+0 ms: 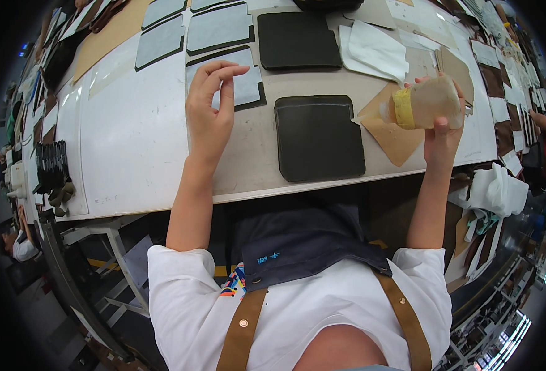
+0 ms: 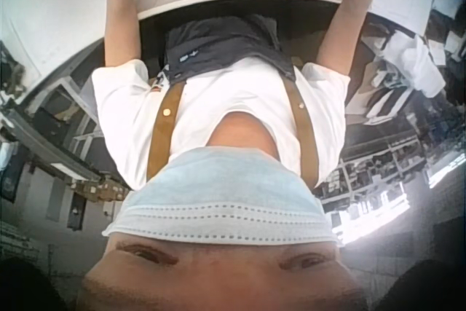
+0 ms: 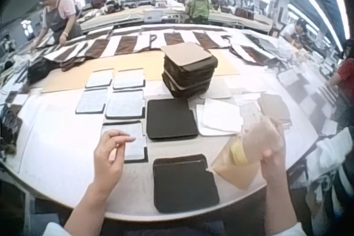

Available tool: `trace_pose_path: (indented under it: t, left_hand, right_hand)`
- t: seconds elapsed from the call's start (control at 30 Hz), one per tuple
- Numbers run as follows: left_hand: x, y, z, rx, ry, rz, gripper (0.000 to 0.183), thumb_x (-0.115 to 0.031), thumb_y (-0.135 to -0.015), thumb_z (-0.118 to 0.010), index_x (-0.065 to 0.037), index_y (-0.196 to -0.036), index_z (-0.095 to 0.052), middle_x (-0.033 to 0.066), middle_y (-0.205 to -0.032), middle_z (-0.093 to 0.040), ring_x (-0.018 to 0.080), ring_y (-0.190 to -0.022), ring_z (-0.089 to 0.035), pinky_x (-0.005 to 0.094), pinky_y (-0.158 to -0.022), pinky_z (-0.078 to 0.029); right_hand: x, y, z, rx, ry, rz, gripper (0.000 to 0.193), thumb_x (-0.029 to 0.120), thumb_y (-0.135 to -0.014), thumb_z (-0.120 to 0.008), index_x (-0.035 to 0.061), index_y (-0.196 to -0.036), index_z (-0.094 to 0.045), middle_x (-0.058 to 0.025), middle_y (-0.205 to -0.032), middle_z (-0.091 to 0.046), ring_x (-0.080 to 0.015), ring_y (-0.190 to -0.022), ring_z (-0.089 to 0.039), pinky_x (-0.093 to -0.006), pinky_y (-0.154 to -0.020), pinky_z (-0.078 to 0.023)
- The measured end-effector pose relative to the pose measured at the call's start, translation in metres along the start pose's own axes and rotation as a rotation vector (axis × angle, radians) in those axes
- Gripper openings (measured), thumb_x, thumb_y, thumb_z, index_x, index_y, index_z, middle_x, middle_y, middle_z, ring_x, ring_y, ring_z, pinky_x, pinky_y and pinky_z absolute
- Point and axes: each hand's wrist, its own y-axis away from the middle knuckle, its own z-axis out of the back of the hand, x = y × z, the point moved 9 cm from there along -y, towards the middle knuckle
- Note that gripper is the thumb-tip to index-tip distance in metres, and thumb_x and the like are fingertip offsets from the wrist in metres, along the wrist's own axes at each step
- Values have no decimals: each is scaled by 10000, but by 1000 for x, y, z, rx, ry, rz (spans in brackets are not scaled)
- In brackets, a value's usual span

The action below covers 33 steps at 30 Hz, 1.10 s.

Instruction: The person applies glue from a squeeze bottle onto black rectangular pads and then places white square sheets on top, pressing them down to adhere. The process is repeated for multiple units on a workbench.

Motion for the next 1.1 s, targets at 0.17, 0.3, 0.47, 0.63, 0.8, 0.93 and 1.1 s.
trace_pose_path:
  t: [0.17,0.3,0.47,0.63,0.8,0.93,1.1]
  left_hand:
    - [3,2,-3,30,4,24,237,44,-979,-543,-39,-1079,-742,59,-1122,-679,167,-1018,-626,273,-853,-471]
    - [4,2,-4,39,6,27,238,50,-977,-539,-30,-1079,-739,66,-1130,-677,172,-1024,-626,280,-893,-476]
    - [3,1,-3,12,-4,-6,225,71,-949,-559,-32,-1041,-737,69,-1083,-669,203,-966,-647,299,-832,-511]
    - [6,2,-5,39,8,33,238,54,-980,-533,-25,-1075,-736,65,-1128,-678,171,-1030,-630,284,-909,-479]
    - [5,1,-5,14,0,-6,232,80,-949,-552,-24,-1045,-737,67,-1086,-671,194,-968,-646,294,-839,-510]
    - [3,1,-4,23,-4,20,233,81,-949,-551,-22,-1044,-737,67,-1086,-670,192,-971,-645,293,-847,-510]
    - [4,1,-4,13,-8,8,232,77,-949,-552,-25,-1045,-737,69,-1091,-668,191,-977,-641,293,-854,-508]
  right_hand:
    - [11,7,-4,-8,77,3,1049,641,-745,-825,14,-1453,-371,-225,-1276,-603,-396,-1172,-650,-500,-1032,-529]
    - [16,13,-5,-1,86,38,1055,638,-722,-842,12,-1436,-382,-228,-1261,-610,-389,-1152,-657,-507,-1016,-535]
    - [25,16,-3,-20,104,57,1054,620,-699,-863,11,-1419,-392,-230,-1242,-616,-389,-1134,-661,-516,-1009,-536]
    - [26,18,0,-19,95,86,1036,601,-705,-867,9,-1413,-397,-232,-1231,-618,-387,-1122,-660,-522,-999,-535]
    - [27,22,3,-21,98,75,1049,616,-693,-868,12,-1411,-400,-225,-1209,-622,-384,-1088,-667,-522,-973,-542]
    - [27,32,6,-32,90,46,1078,640,-666,-871,21,-1416,-405,-220,-1192,-624,-387,-1078,-669,-525,-964,-544]
    - [25,38,8,-41,59,26,1096,645,-648,-876,25,-1420,-407,-218,-1191,-626,-387,-1077,-672,-519,-964,-546]
